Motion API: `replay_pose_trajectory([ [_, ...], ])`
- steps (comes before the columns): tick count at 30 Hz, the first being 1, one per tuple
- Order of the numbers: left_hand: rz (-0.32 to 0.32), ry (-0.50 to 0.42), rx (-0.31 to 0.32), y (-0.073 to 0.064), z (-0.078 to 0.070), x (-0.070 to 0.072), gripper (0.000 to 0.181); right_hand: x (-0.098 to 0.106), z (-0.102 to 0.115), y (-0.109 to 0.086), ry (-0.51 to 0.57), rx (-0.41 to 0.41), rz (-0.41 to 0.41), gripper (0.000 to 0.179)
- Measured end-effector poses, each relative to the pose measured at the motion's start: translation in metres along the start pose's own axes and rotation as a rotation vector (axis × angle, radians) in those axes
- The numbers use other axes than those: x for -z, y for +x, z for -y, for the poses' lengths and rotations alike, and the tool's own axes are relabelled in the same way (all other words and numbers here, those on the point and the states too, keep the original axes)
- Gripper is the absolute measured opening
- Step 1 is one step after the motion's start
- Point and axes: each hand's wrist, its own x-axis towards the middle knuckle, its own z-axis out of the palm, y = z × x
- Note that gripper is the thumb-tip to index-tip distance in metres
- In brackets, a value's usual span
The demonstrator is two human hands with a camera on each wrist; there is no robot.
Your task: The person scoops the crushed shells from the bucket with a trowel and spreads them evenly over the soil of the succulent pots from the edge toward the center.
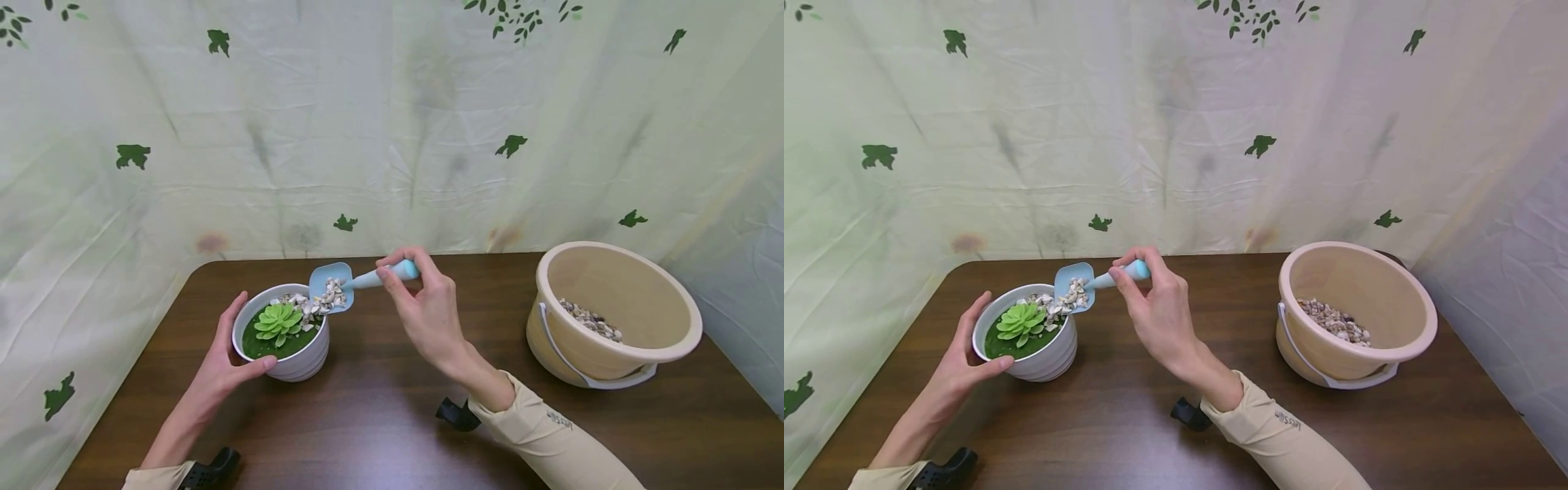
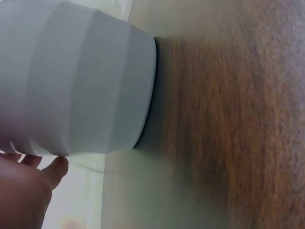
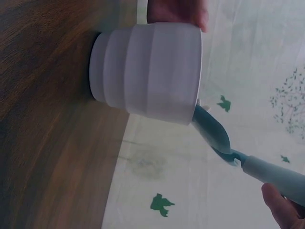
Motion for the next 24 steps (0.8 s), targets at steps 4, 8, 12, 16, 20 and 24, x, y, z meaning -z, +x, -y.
replay_pose_trajectory([
  [4, -0.014, 0.021, -0.015, 0.0009, 0.0011, 0.0013, 0.105, -0.0010, -0.0002, 0.0001, 0.010, 0.004, 0.002, 0.015],
  [8, -0.029, 0.159, -0.004, 0.0010, 0.0006, 0.0023, 0.104, -0.0018, -0.0004, 0.0000, 0.006, 0.012, 0.003, 0.016],
  [12, -0.025, 0.218, 0.002, 0.0009, -0.0008, 0.0030, 0.103, -0.0023, -0.0001, -0.0006, -0.007, 0.020, 0.003, 0.016],
  [16, 0.014, 0.112, 0.028, -0.0003, -0.0023, 0.0037, 0.098, -0.0030, 0.0009, -0.0005, -0.021, 0.033, 0.005, 0.015],
  [20, 0.040, 0.021, 0.044, -0.0011, -0.0035, 0.0037, 0.093, -0.0035, 0.0014, -0.0001, -0.035, 0.052, 0.007, 0.015],
  [24, 0.035, 0.023, 0.043, -0.0019, -0.0037, 0.0026, 0.093, -0.0028, 0.0021, 0.0002, -0.047, 0.064, 0.011, 0.015],
])
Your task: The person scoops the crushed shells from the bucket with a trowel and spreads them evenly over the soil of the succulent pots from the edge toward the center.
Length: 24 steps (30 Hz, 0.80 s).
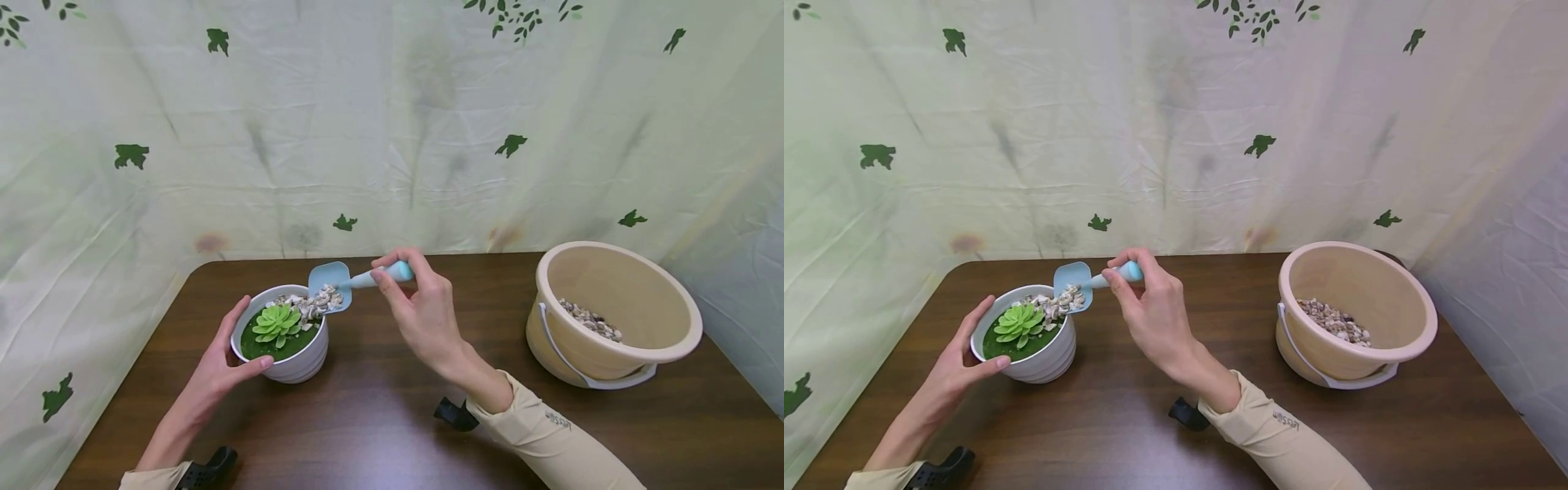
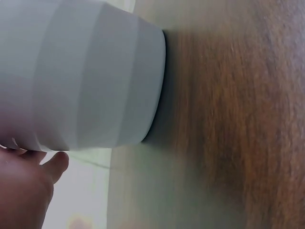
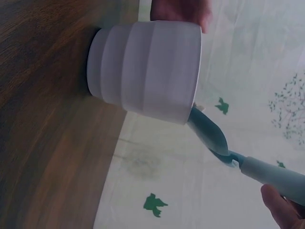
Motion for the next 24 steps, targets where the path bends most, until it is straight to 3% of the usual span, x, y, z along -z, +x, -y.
replay_pose_trajectory([
  [11, -0.048, -0.003, -0.043, -0.0001, 0.0040, -0.0016, 0.100, 0.0005, 0.0014, -0.0001, 0.003, -0.008, -0.006, 0.014],
  [18, -0.090, 0.181, -0.037, -0.0015, 0.0037, -0.0021, 0.101, 0.0012, 0.0024, -0.0004, 0.001, -0.008, -0.008, 0.014],
  [24, -0.096, 0.201, -0.048, -0.0003, 0.0042, -0.0036, 0.103, 0.0012, 0.0039, -0.0012, -0.003, -0.004, -0.002, 0.014],
])
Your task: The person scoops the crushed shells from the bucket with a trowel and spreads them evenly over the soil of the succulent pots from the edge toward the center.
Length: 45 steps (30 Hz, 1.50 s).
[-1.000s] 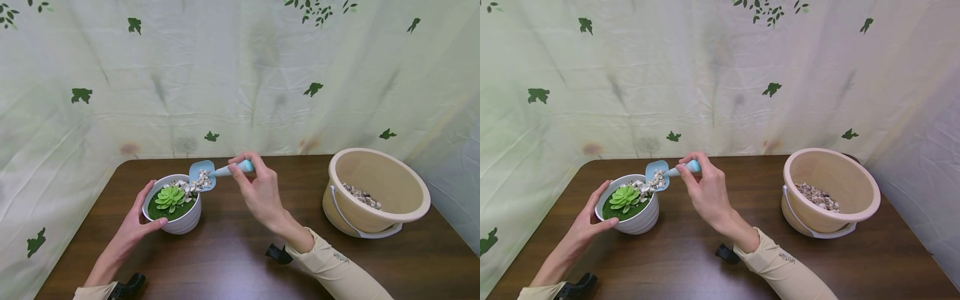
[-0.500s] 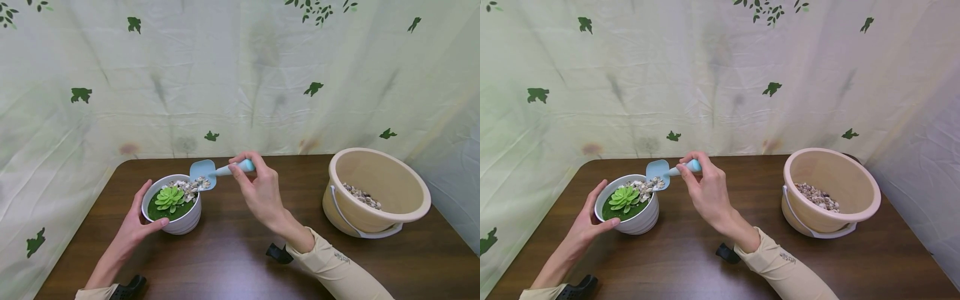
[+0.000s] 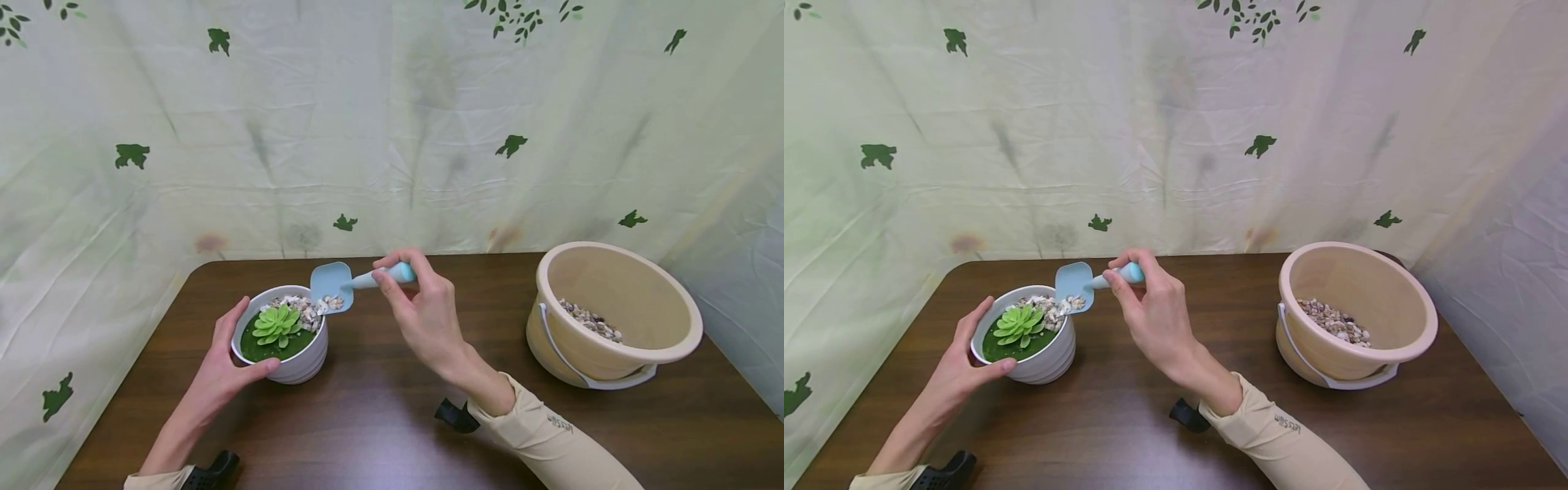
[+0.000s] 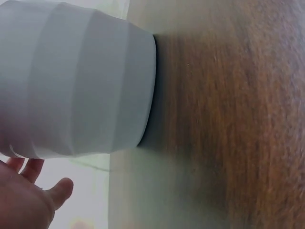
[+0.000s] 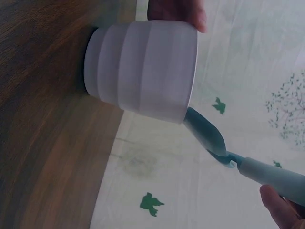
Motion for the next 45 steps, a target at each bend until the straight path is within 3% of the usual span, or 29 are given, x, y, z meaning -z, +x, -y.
replay_pose_trajectory([
  [10, 0.089, -0.189, 0.034, -0.0021, -0.0017, 0.0038, 0.096, 0.0005, 0.0018, -0.0012, -0.008, 0.013, 0.010, 0.014],
  [20, 0.052, -0.239, 0.025, -0.0002, -0.0001, 0.0006, 0.100, -0.0006, 0.0018, -0.0034, -0.007, 0.023, 0.030, 0.014],
  [22, 0.045, -0.223, 0.022, 0.0003, 0.0000, 0.0004, 0.102, -0.0007, 0.0016, -0.0035, -0.006, 0.026, 0.030, 0.014],
  [28, 0.008, -0.034, 0.016, 0.0014, -0.0016, 0.0006, 0.102, -0.0003, 0.0024, -0.0033, -0.001, 0.034, 0.030, 0.015],
  [32, 0.002, 0.002, 0.011, 0.0014, -0.0021, 0.0005, 0.104, -0.0005, 0.0011, -0.0033, -0.003, 0.033, 0.028, 0.016],
  [40, 0.078, -0.154, 0.050, 0.0002, -0.0036, 0.0023, 0.096, -0.0009, 0.0010, -0.0034, -0.007, 0.037, 0.029, 0.015],
  [45, 0.070, -0.134, 0.082, -0.0003, -0.0054, 0.0027, 0.096, -0.0010, 0.0032, -0.0033, -0.037, 0.055, 0.033, 0.016],
])
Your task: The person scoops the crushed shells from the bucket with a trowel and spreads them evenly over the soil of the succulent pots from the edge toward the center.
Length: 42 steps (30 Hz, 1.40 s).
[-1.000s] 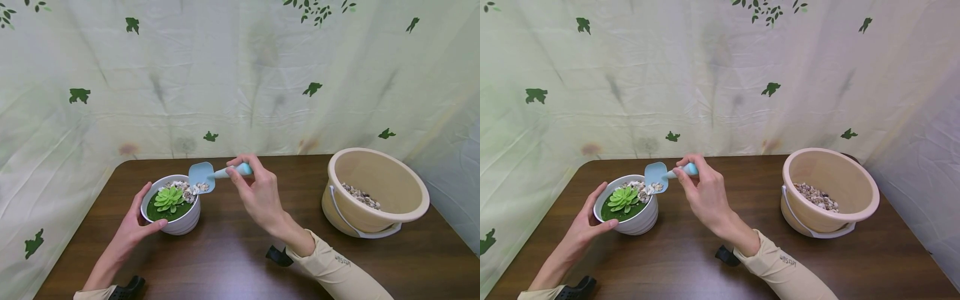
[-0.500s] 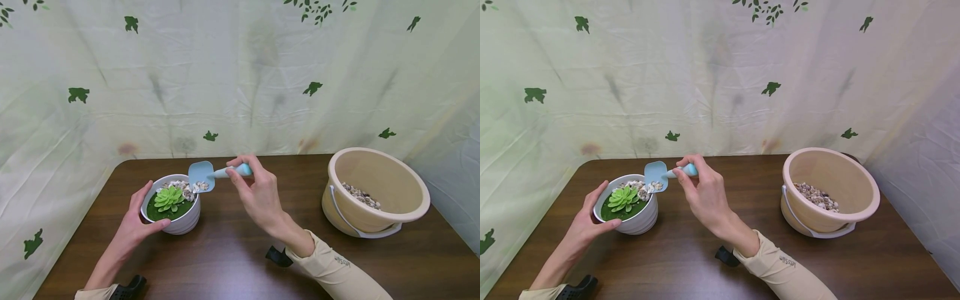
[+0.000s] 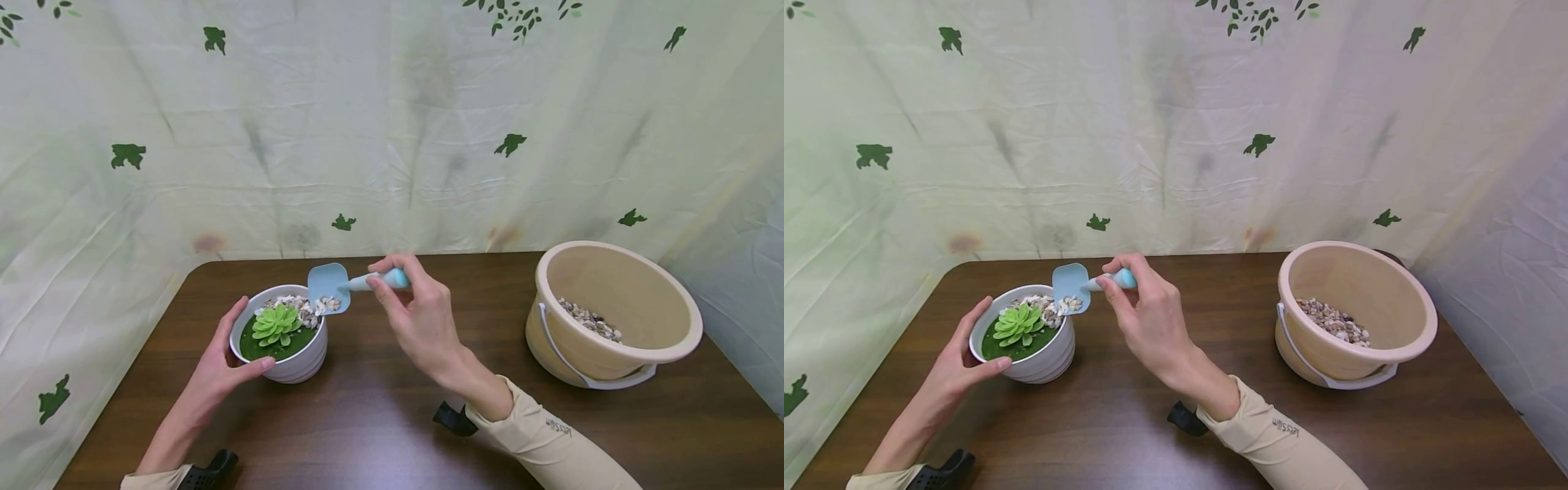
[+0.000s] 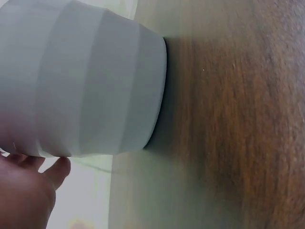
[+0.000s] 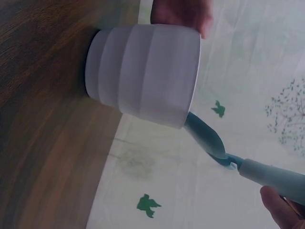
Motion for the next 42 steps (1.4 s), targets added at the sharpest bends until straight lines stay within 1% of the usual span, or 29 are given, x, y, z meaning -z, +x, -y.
replay_pose_trajectory([
  [4, -0.021, 0.027, -0.015, 0.0006, 0.0015, -0.0014, 0.099, -0.0003, 0.0013, 0.0003, -0.036, 0.020, -0.002, 0.015],
  [9, -0.045, 0.045, -0.047, 0.0002, 0.0044, -0.0028, 0.106, -0.0016, 0.0014, 0.0005, -0.039, 0.044, 0.005, 0.015],
  [16, -0.066, 0.137, -0.048, -0.0004, 0.0051, -0.0029, 0.104, -0.0028, 0.0031, 0.0004, -0.046, 0.098, 0.021, 0.023],
  [22, -0.043, 0.094, -0.037, -0.0001, 0.0031, -0.0027, 0.102, -0.0036, 0.0043, 0.0002, -0.071, 0.142, 0.029, 0.024],
  [25, -0.042, 0.078, -0.036, -0.0005, 0.0027, -0.0032, 0.102, -0.0039, 0.0046, 0.0000, -0.072, 0.150, 0.029, 0.024],
  [28, -0.043, 0.068, -0.021, -0.0011, 0.0018, -0.0036, 0.101, -0.0033, 0.0053, -0.0003, -0.071, 0.152, 0.028, 0.024],
  [34, -0.046, 0.055, 0.020, -0.0011, 0.0000, -0.0043, 0.101, -0.0010, 0.0064, -0.0024, -0.027, 0.161, 0.054, 0.021],
  [42, -0.060, 0.047, 0.014, -0.0012, 0.0019, -0.0068, 0.103, -0.0048, 0.0009, -0.0072, 0.044, 0.152, 0.066, 0.019],
])
